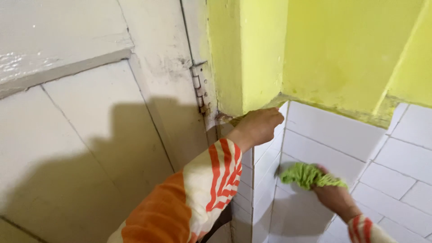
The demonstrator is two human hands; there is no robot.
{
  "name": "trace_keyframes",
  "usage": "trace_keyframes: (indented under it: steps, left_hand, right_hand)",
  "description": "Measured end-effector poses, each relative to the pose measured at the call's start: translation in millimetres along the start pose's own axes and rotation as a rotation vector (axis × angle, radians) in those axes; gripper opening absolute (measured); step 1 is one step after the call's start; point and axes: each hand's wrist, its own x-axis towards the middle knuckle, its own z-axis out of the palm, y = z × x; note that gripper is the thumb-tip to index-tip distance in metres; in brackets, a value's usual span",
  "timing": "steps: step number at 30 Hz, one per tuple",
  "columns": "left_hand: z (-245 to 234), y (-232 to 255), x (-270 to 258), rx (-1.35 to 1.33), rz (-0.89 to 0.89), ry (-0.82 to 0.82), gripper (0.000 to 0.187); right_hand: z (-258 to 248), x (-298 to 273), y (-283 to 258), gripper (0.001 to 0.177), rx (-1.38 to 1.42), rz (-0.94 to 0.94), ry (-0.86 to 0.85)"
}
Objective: Cleaning a corner of a bathroom wall using a wet cloth and a spray bottle.
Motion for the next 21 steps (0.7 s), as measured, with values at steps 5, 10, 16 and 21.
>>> trace_keyframes:
  steps: [5, 10, 16, 21]
  left_hand:
    - [-6, 5, 2, -0.023, -0.089, -0.045, 0.024]
    - [-10, 6, 0, -0.019, -0.084, -0.035, 0.03]
    - [-35, 15, -18, -0.167, -0.172, -0.018, 0.03]
    - [-66, 16, -47, -0.224, -0.07, 0.098, 0.024]
  right_hand:
    - [-217, 53, 97, 0.032, -0.224, 0.074, -0.08]
    - [-209, 51, 84, 0.043, -0.145, 0.125, 0.235]
    - [-9, -33, -15, 0.043, -0.169, -0.169, -0.165]
    - [45, -40, -53, 0.052, -0.061, -0.194, -0.224]
